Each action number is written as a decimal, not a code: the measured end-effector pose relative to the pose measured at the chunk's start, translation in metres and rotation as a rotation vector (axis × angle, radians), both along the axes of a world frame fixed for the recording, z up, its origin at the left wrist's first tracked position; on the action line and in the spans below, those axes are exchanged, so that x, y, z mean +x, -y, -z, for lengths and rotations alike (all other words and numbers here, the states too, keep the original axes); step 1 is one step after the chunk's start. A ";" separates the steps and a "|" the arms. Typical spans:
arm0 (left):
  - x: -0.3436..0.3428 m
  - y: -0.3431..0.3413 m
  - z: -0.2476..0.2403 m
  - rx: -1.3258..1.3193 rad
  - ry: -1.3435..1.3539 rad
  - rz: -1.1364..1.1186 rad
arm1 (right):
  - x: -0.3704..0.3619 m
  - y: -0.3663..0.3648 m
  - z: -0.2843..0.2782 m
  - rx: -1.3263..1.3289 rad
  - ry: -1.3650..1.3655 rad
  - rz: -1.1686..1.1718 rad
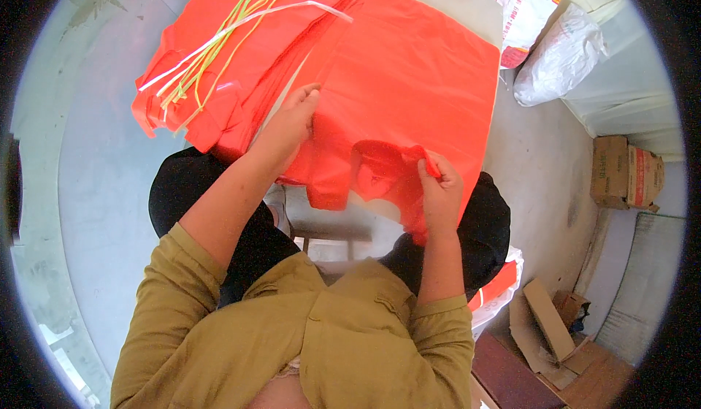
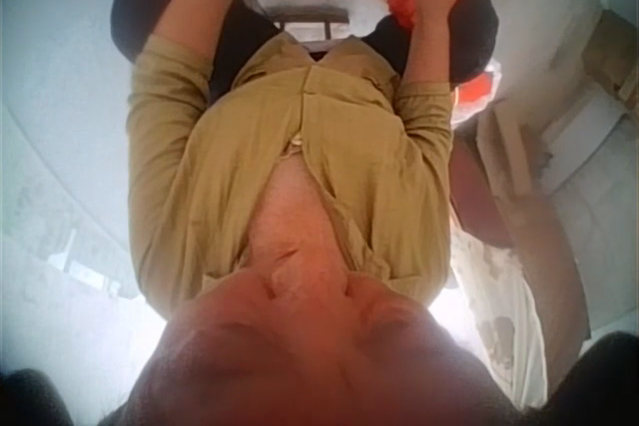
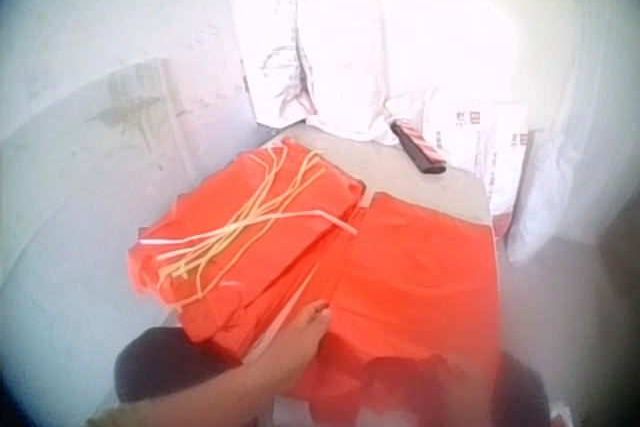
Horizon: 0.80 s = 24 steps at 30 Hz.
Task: The person bundles red plastic bags by hand by folding them over and tying a yellow strip around the middle.
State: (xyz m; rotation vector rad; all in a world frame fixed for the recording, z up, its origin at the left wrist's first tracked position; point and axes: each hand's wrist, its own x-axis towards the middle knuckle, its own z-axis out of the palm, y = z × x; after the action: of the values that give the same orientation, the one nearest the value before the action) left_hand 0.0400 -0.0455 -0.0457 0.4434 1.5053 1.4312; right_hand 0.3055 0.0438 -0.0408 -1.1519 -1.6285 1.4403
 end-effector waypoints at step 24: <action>0.008 0.065 -0.038 -0.055 -0.387 0.411 | 0.002 0.034 -0.025 0.970 0.555 -0.492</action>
State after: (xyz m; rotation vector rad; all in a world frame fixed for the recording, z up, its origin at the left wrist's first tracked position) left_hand 0.0482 -0.1105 -0.0078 0.9780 1.6300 1.0144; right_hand 0.3080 0.0096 -0.0159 -0.5891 -2.6817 0.3668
